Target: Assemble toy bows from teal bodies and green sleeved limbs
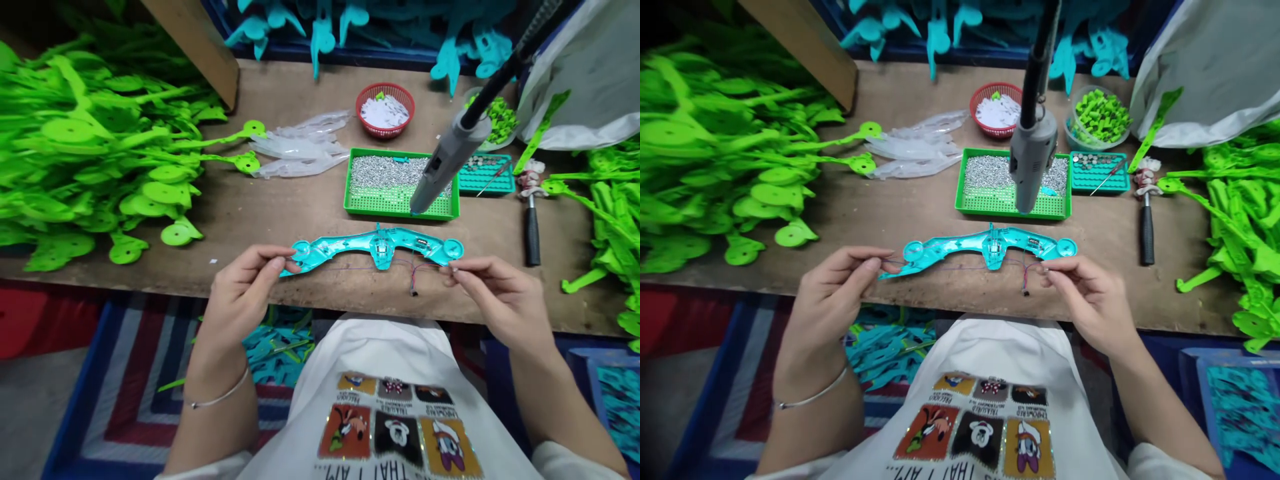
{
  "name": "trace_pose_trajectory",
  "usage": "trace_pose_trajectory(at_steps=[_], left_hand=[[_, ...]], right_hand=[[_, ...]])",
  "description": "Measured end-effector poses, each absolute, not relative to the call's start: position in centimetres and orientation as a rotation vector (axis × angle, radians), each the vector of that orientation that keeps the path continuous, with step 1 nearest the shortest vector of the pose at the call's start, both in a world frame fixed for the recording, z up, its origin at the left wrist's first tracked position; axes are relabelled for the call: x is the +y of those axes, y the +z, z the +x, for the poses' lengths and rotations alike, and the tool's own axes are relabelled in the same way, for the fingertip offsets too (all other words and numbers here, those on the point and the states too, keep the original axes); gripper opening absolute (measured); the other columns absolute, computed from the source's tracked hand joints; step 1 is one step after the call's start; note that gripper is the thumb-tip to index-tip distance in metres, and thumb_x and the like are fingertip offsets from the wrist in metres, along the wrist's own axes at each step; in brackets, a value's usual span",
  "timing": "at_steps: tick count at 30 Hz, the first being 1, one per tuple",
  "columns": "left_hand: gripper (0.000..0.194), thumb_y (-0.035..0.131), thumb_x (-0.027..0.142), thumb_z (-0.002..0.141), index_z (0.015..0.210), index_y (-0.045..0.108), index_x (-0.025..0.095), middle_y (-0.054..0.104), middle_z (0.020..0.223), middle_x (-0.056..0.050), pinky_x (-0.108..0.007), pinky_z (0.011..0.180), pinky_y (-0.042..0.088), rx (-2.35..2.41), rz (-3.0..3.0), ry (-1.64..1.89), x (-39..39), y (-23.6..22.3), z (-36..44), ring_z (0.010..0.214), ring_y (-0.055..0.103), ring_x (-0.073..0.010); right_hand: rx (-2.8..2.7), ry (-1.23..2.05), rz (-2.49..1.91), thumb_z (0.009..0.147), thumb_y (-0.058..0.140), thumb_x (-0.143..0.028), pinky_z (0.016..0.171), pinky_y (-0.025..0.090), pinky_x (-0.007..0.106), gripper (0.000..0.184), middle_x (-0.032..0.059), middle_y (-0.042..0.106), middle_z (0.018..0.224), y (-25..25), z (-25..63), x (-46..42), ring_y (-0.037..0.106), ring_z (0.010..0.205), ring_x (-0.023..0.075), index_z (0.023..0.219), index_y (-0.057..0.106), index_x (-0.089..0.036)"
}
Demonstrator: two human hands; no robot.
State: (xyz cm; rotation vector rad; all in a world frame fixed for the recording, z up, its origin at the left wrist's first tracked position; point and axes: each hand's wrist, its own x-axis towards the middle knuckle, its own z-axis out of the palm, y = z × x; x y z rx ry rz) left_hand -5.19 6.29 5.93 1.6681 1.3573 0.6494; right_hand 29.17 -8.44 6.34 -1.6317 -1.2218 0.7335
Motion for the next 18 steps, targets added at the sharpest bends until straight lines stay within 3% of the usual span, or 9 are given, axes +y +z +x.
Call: trace_pose_trajectory(at_steps=[3,8,13,18], left_hand=[[0.023,0.065,0.037,0.097,0.109,0.071,0.018,0.075,0.087,-0.004,-0.021,0.050,0.037,1.269,1.512,0.730,5.7,6.9,-4.8,0.055,0.043,-0.0066],[0.019,0.065,0.035,0.095,0.102,0.071,0.017,0.077,0.085,-0.007,-0.022,0.048,0.036,1.186,1.376,0.783,4.6,7.7,-3.5,0.052,0.046,-0.0084],[0.015,0.064,0.031,0.096,0.101,0.071,0.019,0.079,0.087,-0.006,-0.021,0.049,0.038,1.141,1.373,0.825,3.9,8.2,-2.1,0.051,0.046,-0.0079],[0.017,0.065,0.034,0.096,0.100,0.072,0.019,0.078,0.084,-0.006,-0.022,0.046,0.037,1.114,1.337,0.778,3.4,8.6,-1.9,0.049,0.046,-0.0084]], right_hand=[[-1.505,0.653,-1.582,0.092,0.069,-0.018,0.086,0.058,0.035,0.013,0.0048,0.076,0.100,5.4,28.1,-7.1,0.072,0.096,0.0185,0.101,0.077,-0.024],[-1.746,0.728,-1.432,0.094,0.064,-0.016,0.078,0.058,0.034,0.024,0.0040,0.075,0.095,4.1,23.7,-5.2,0.070,0.086,0.0173,0.115,0.072,-0.025],[-1.707,0.792,-1.369,0.093,0.067,-0.017,0.078,0.060,0.033,0.048,0.0022,0.071,0.092,4.4,20.6,-4.4,0.069,0.080,0.0153,0.140,0.058,-0.025],[-1.730,0.696,-1.385,0.092,0.067,-0.015,0.083,0.062,0.036,0.063,0.0088,0.068,0.118,4.5,19.8,-3.8,0.071,0.087,0.0170,0.150,0.048,-0.027]])
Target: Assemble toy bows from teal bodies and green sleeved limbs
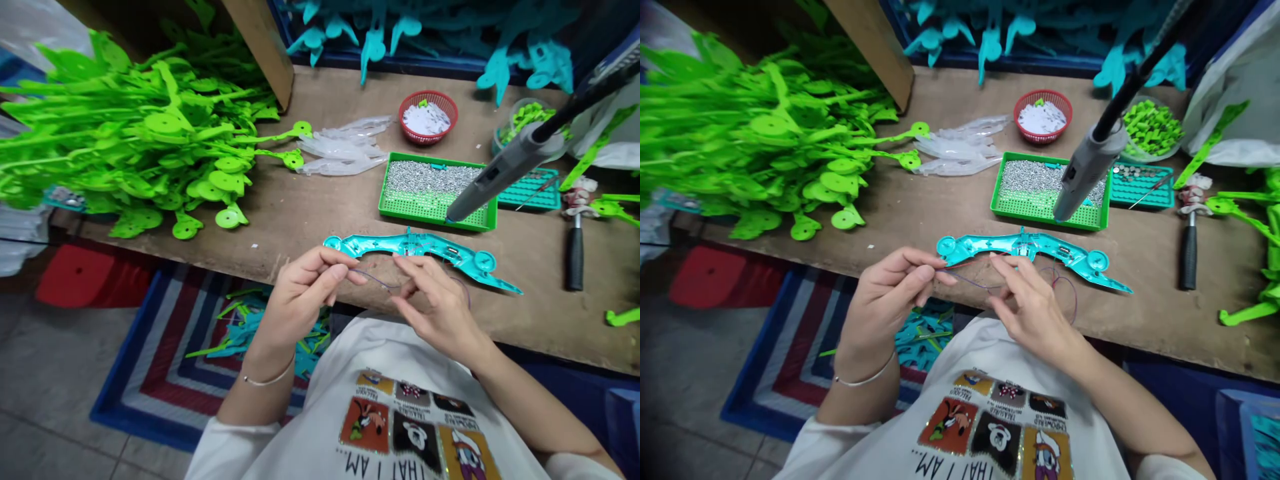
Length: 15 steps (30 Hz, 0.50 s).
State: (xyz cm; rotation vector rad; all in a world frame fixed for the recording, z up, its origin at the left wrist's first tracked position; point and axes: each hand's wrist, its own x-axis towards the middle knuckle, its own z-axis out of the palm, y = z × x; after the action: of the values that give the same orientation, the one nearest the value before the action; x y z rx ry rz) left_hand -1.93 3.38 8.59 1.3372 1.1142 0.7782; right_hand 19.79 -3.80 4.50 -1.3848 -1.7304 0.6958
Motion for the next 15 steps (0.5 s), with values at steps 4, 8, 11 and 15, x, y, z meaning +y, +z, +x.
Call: trace_pose_trajectory(at_steps=[4,8,11,15], left_hand=[[0.016,0.066,0.033,0.095,0.101,0.073,0.019,0.079,0.086,-0.007,-0.022,0.047,0.038,1.072,1.287,0.764,3.3,8.0,-2.3,0.049,0.047,-0.0080],[0.016,0.066,0.032,0.096,0.102,0.073,0.019,0.079,0.086,-0.007,-0.020,0.047,0.037,1.060,1.264,0.755,3.5,6.8,-2.5,0.049,0.045,-0.0066],[0.018,0.066,0.035,0.096,0.100,0.072,0.018,0.078,0.085,-0.007,-0.021,0.046,0.037,1.056,1.252,0.719,3.3,6.1,-2.3,0.049,0.046,-0.0068],[0.022,0.065,0.038,0.096,0.100,0.071,0.017,0.078,0.086,-0.008,-0.021,0.046,0.038,1.030,1.240,0.652,2.9,5.6,-2.1,0.049,0.047,-0.0075]], right_hand=[[-1.727,0.685,-1.404,0.095,0.058,-0.011,0.082,0.060,0.033,0.049,0.0052,0.071,0.108,4.0,19.3,-3.2,0.069,0.087,0.0163,0.141,0.056,-0.027],[-1.630,0.756,-1.491,0.095,0.055,-0.012,0.077,0.057,0.032,0.042,0.0029,0.063,0.091,4.0,19.5,-3.1,0.063,0.082,0.0163,0.133,0.064,-0.027],[-1.583,0.778,-1.512,0.095,0.055,-0.014,0.079,0.055,0.034,0.036,0.0038,0.058,0.092,4.0,19.7,-3.0,0.061,0.083,0.0169,0.126,0.069,-0.028],[-1.502,0.726,-1.508,0.096,0.056,-0.016,0.093,0.056,0.042,0.023,0.0088,0.063,0.111,3.6,19.8,-2.8,0.064,0.111,0.0230,0.109,0.073,-0.026]])
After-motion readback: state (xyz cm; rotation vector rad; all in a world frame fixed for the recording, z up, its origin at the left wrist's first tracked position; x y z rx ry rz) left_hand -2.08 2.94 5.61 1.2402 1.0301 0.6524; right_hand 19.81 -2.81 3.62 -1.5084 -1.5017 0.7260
